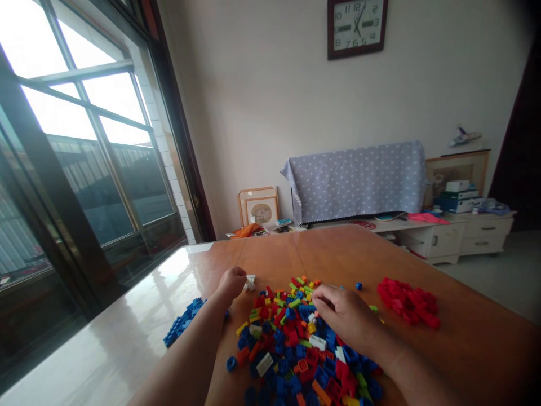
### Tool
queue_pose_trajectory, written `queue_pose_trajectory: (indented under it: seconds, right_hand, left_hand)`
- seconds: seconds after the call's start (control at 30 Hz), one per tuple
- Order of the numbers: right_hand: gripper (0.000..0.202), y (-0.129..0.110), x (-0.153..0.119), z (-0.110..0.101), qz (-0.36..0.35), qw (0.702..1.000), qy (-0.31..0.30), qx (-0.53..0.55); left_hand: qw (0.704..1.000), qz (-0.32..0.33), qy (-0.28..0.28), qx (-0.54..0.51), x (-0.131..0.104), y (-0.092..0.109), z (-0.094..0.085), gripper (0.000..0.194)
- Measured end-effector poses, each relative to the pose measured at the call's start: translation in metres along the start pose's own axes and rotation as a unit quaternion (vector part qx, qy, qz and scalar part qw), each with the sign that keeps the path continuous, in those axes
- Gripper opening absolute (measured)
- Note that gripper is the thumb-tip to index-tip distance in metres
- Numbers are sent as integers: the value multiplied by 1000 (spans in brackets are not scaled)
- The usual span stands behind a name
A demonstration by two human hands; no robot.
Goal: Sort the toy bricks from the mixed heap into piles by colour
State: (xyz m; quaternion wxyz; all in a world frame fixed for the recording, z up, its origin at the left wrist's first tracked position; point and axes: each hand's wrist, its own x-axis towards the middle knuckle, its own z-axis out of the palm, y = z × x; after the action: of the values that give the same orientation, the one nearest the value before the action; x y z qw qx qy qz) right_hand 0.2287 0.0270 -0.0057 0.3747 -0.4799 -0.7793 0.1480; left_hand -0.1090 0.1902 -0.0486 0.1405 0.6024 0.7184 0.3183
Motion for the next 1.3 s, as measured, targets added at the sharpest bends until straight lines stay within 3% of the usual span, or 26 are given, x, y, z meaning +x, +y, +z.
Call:
queue_pose_trajectory:
  seconds: [0.33, 0.6, 1.3]
  right_hand:
    - [20, -1, 1, -3, 1, 1000, 1, 7]
    - [20, 0, 1, -1, 2, 1000, -9, 3]
    - [22, -2, 1, -2, 5, 1000, -7, -12]
  left_hand:
    - [998, 7, 48, 34, 10, -9, -5, 22]
    - [998, 22, 35, 45, 4, -10, -5, 19]
    - [999, 20, 25, 37, 2, 13, -8, 26]
